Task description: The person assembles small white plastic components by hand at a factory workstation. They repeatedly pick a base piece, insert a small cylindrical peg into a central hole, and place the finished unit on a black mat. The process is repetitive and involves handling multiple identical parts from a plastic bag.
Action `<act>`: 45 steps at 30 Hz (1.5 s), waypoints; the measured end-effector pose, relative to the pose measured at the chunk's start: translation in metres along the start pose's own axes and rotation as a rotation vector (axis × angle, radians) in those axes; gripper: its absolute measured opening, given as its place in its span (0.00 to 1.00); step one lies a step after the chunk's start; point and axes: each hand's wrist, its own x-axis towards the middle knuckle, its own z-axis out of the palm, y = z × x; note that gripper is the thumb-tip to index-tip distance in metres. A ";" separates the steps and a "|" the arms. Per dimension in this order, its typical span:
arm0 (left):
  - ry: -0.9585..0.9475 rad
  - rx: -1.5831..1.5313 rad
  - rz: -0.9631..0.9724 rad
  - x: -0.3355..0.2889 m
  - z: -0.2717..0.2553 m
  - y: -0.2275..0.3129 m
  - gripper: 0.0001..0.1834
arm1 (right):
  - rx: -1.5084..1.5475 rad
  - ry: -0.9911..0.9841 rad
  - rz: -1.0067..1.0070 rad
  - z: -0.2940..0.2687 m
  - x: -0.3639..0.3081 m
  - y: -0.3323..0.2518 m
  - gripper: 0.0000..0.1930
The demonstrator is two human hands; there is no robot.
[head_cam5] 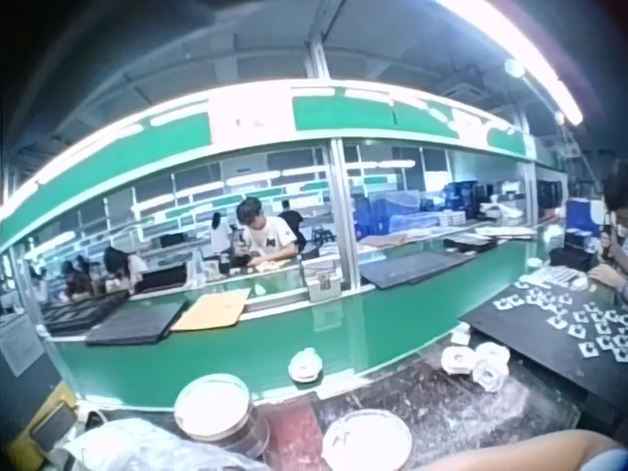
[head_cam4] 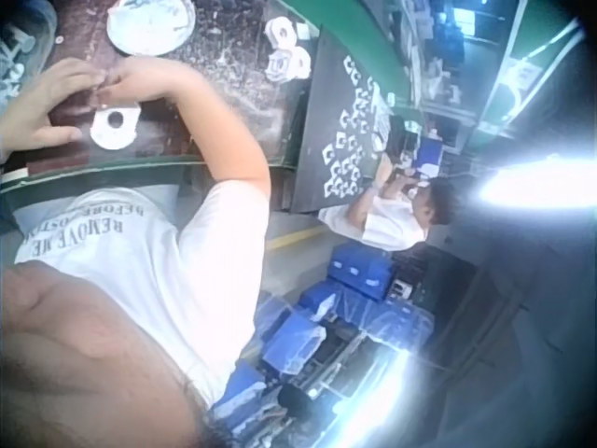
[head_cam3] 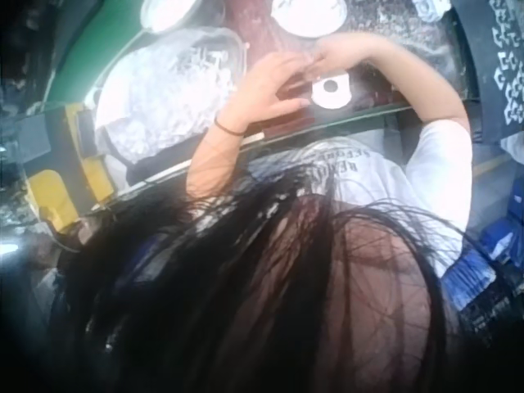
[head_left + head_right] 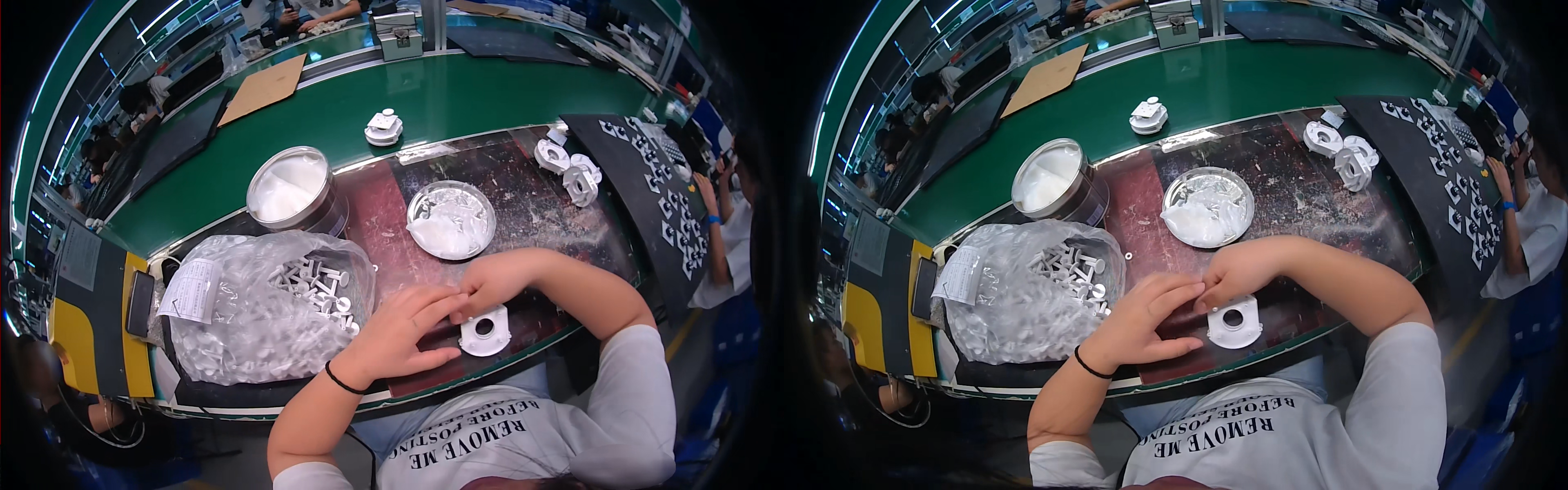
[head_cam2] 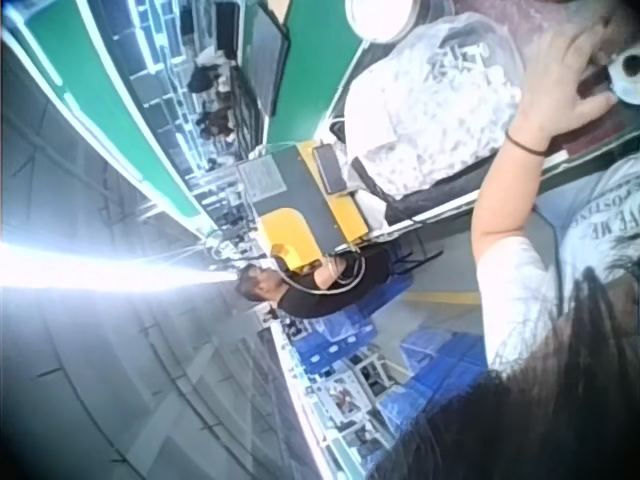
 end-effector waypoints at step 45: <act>0.134 0.119 0.009 0.007 0.021 0.009 0.36 | 0.912 0.979 -0.197 0.072 -0.133 0.048 0.14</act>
